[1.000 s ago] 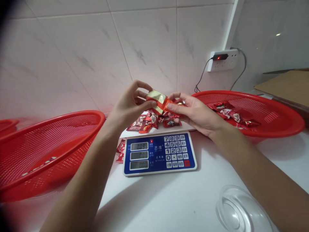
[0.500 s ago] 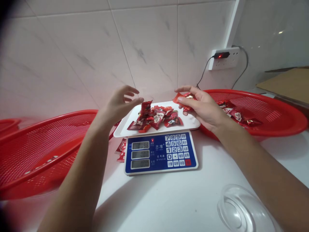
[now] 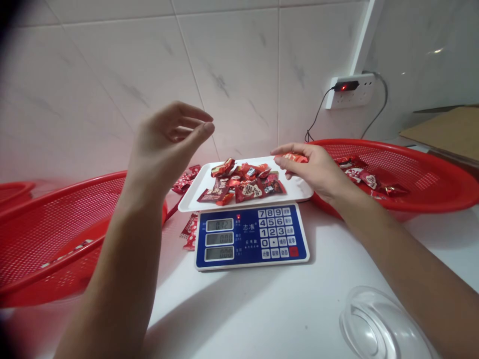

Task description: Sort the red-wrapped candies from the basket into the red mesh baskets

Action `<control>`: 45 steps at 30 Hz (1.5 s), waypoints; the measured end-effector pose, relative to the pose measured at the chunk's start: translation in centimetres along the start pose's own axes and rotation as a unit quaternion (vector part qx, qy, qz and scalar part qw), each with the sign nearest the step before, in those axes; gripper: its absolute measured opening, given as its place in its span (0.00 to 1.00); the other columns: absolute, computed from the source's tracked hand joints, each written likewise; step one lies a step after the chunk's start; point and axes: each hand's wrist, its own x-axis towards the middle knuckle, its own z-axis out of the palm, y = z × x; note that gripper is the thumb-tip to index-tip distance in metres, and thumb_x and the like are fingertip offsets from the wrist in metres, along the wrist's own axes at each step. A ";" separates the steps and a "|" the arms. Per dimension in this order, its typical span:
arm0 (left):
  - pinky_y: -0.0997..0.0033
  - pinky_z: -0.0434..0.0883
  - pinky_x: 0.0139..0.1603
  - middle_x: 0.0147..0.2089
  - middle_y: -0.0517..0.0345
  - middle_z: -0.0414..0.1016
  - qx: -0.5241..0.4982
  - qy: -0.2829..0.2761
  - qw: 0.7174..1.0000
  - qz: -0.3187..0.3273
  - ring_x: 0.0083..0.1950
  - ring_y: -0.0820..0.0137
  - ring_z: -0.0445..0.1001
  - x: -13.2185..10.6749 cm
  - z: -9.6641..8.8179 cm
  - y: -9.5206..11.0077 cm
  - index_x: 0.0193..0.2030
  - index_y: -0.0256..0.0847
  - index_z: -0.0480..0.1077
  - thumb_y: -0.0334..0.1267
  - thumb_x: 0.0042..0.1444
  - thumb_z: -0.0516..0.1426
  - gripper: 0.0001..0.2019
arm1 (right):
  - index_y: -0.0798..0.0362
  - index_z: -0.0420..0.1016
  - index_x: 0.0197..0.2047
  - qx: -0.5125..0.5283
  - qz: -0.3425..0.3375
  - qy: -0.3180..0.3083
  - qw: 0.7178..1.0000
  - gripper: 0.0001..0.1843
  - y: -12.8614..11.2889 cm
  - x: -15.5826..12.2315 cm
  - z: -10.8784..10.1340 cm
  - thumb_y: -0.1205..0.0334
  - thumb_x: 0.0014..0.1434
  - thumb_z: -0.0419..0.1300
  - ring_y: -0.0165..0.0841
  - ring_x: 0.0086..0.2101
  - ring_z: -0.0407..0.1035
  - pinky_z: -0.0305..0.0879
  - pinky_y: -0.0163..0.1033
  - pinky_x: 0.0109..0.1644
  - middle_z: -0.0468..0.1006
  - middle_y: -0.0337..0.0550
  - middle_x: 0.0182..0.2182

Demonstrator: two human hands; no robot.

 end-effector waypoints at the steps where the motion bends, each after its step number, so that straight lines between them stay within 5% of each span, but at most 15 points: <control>1: 0.72 0.72 0.44 0.42 0.59 0.80 0.000 -0.001 1.000 0.002 0.42 0.71 0.76 0.0 0.0 0.0 0.39 0.44 0.74 0.36 0.61 0.62 0.01 | 0.49 0.82 0.42 -0.011 -0.002 -0.004 1.000 0.18 0.1 0.0 -0.1 0.52 0.50 0.73 0.29 0.28 0.68 0.67 0.33 0.27 0.76 0.43 0.29; 7: 0.70 0.73 0.44 0.41 0.58 0.79 0.006 -0.006 1.000 -0.001 0.42 0.69 0.76 0.0 0.2 0.2 0.39 0.44 0.75 0.36 0.61 0.62 0.01 | 0.48 0.82 0.43 -0.105 -0.026 -0.009 0.994 0.16 0.2 0.2 -0.3 0.51 0.52 0.70 0.35 0.32 0.71 0.69 0.40 0.35 0.78 0.43 0.32; 10: 0.71 0.73 0.42 0.39 0.59 0.79 0.011 -0.018 1.000 -0.007 0.40 0.70 0.76 0.0 0.3 0.3 0.38 0.44 0.75 0.36 0.61 0.62 0.00 | 0.47 0.83 0.36 -0.242 -0.089 -0.006 0.966 0.06 0.5 0.4 0.1 0.58 0.55 0.67 0.40 0.38 0.72 0.69 0.47 0.46 0.78 0.44 0.35; 13: 0.71 0.72 0.41 0.38 0.57 0.79 0.017 -0.034 0.999 -0.007 0.40 0.69 0.76 0.1 0.3 -0.1 0.39 0.42 0.76 0.36 0.60 0.62 0.02 | 0.47 0.84 0.37 -0.329 -0.124 -0.019 0.936 0.06 0.9 0.5 0.7 0.60 0.57 0.65 0.43 0.42 0.72 0.66 0.50 0.52 0.77 0.47 0.37; 17: 0.68 0.71 0.37 0.40 0.54 0.80 0.073 -0.166 0.983 -0.019 0.39 0.66 0.76 -0.1 0.6 -0.9 0.44 0.42 0.78 0.41 0.56 0.64 0.10 | 0.46 0.85 0.42 -0.370 -0.104 -0.042 0.922 0.11 1.0 0.4 0.7 0.56 0.55 0.68 0.44 0.42 0.70 0.66 0.50 0.52 0.74 0.48 0.41; 21: 0.65 0.68 0.38 0.42 0.51 0.79 0.203 -0.306 0.930 0.008 0.41 0.61 0.75 -0.6 2.4 -1.4 0.44 0.44 0.80 0.43 0.53 0.66 0.12 | 0.45 0.84 0.45 -0.406 -0.082 -0.069 0.908 0.15 0.8 0.3 0.5 0.56 0.52 0.70 0.44 0.44 0.70 0.65 0.48 0.51 0.73 0.48 0.42; 25: 0.62 0.68 0.42 0.35 0.52 0.76 0.263 -0.355 0.897 0.032 0.38 0.60 0.73 -1.1 4.3 -1.5 0.41 0.42 0.81 0.41 0.53 0.66 0.09 | 0.44 0.84 0.46 -0.415 -0.087 -0.117 0.898 0.16 1.1 0.4 0.5 0.55 0.52 0.70 0.44 0.45 0.70 0.65 0.47 0.53 0.72 0.47 0.42; 30: 0.64 0.66 0.37 0.37 0.53 0.77 0.249 -0.364 0.897 0.013 0.36 0.62 0.72 -1.0 4.3 -1.9 0.41 0.43 0.80 0.43 0.54 0.65 0.10 | 0.47 0.85 0.42 -0.408 -0.115 -0.074 0.903 0.12 0.4 0.4 -0.3 0.57 0.52 0.69 0.42 0.42 0.71 0.67 0.47 0.49 0.75 0.47 0.39; 33: 0.66 0.65 0.35 0.42 0.52 0.78 0.218 -0.321 0.922 -0.005 0.37 0.63 0.73 -0.7 3.3 -2.0 0.44 0.43 0.79 0.41 0.55 0.65 0.10 | 0.49 0.85 0.40 -0.332 -0.148 0.041 0.931 0.12 -1.2 0.0 -1.5 0.56 0.52 0.69 0.40 0.39 0.72 0.67 0.47 0.47 0.79 0.45 0.37; 37: 0.67 0.68 0.39 0.44 0.55 0.79 0.091 -0.186 0.978 0.017 0.42 0.66 0.75 -0.4 1.6 -1.0 0.42 0.42 0.77 0.40 0.61 0.62 0.06 | 0.43 0.83 0.43 -0.130 -0.174 0.210 0.953 0.21 -3.6 -1.1 -2.7 0.48 0.45 0.71 0.41 0.42 0.72 0.61 0.49 0.38 0.82 0.35 0.37; 41: 0.69 0.70 0.48 0.37 0.61 0.79 0.020 -0.015 0.998 0.057 0.42 0.71 0.76 -0.6 0.4 1.3 0.39 0.42 0.75 0.35 0.62 0.62 0.01 | 0.41 0.83 0.36 0.022 -0.217 0.198 0.956 0.16 -4.8 -1.9 -3.0 0.48 0.43 0.74 0.38 0.40 0.71 0.57 0.48 0.33 0.81 0.36 0.37; 45: 0.70 0.69 0.50 0.39 0.64 0.78 0.013 0.019 0.996 0.081 0.42 0.72 0.76 -1.1 0.0 3.1 0.39 0.43 0.74 0.36 0.62 0.62 0.02 | 0.44 0.82 0.32 0.093 -0.231 0.155 0.956 0.01 -5.2 -2.5 -2.3 0.60 0.55 0.70 0.28 0.31 0.62 0.57 0.41 0.33 0.74 0.40 0.34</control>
